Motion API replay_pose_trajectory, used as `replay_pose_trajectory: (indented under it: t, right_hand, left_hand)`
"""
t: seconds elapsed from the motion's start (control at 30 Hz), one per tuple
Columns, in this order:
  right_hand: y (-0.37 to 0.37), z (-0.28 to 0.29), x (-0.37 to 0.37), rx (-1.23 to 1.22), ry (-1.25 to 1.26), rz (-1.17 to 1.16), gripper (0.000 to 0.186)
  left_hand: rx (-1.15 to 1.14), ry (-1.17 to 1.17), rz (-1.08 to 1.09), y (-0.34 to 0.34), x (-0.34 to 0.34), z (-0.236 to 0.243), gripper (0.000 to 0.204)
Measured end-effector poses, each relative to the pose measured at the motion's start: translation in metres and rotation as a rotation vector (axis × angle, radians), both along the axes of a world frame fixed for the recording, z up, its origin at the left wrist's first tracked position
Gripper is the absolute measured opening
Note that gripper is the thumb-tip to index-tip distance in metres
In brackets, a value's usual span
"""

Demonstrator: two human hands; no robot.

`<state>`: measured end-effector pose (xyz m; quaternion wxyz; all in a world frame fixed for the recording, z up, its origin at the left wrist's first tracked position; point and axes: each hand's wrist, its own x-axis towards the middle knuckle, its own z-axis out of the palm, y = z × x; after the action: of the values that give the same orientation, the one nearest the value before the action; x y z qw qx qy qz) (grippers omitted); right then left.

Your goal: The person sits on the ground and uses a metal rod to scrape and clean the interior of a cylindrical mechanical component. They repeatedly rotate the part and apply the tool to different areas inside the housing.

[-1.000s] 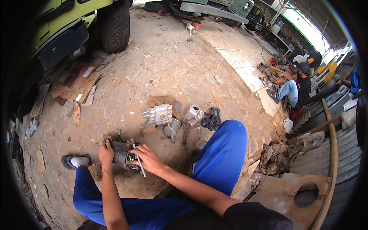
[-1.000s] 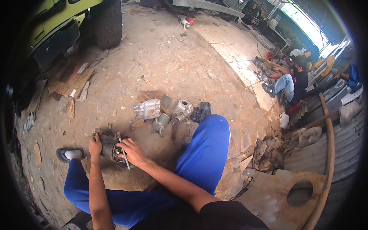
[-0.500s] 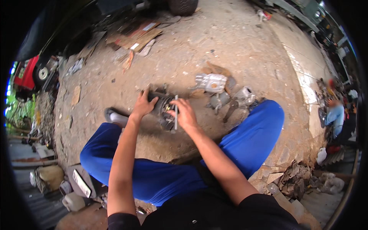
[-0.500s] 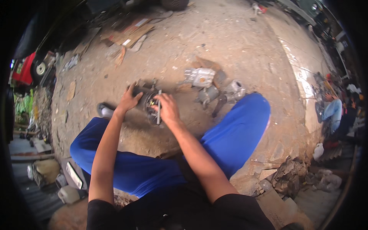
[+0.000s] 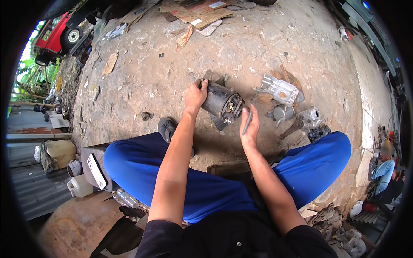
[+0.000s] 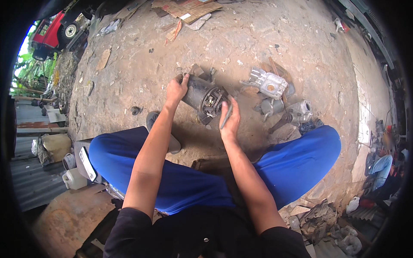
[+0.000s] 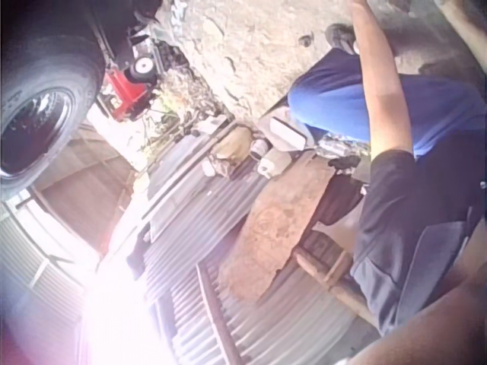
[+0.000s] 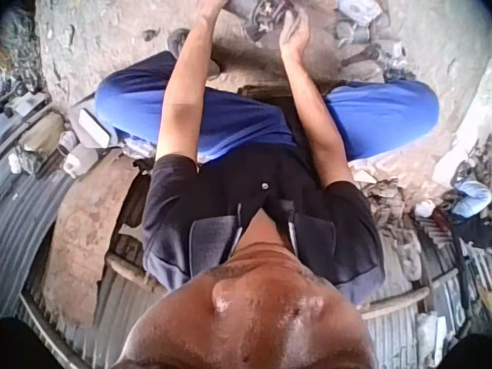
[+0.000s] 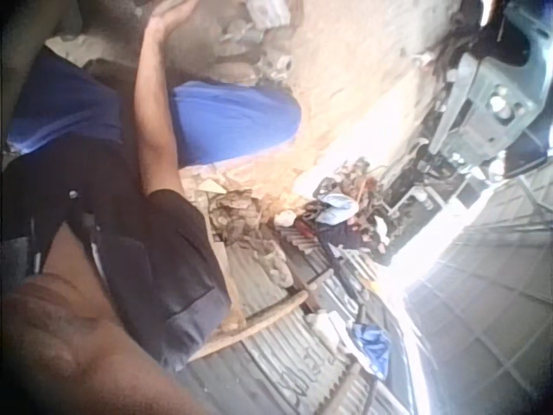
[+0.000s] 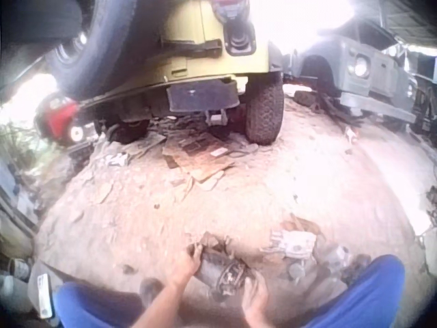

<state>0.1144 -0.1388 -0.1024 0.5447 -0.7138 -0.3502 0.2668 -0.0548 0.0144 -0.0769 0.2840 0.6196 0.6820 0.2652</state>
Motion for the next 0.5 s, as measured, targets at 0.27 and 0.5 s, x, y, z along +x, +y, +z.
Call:
replay_pose_trajectory:
  t: [0.27, 0.5]
  right_hand:
    - [0.014, 0.006, 0.002, -0.234, 0.252, 0.076, 0.061]
    - [0.011, 0.010, 0.000, -0.145, 0.196, 0.214, 0.057]
  left_hand:
    - [-0.102, 0.088, 0.052, 0.001, 0.005, 0.004, 0.061]
    - [-0.043, 0.050, 0.117, 0.002, 0.009, -0.010, 0.060]
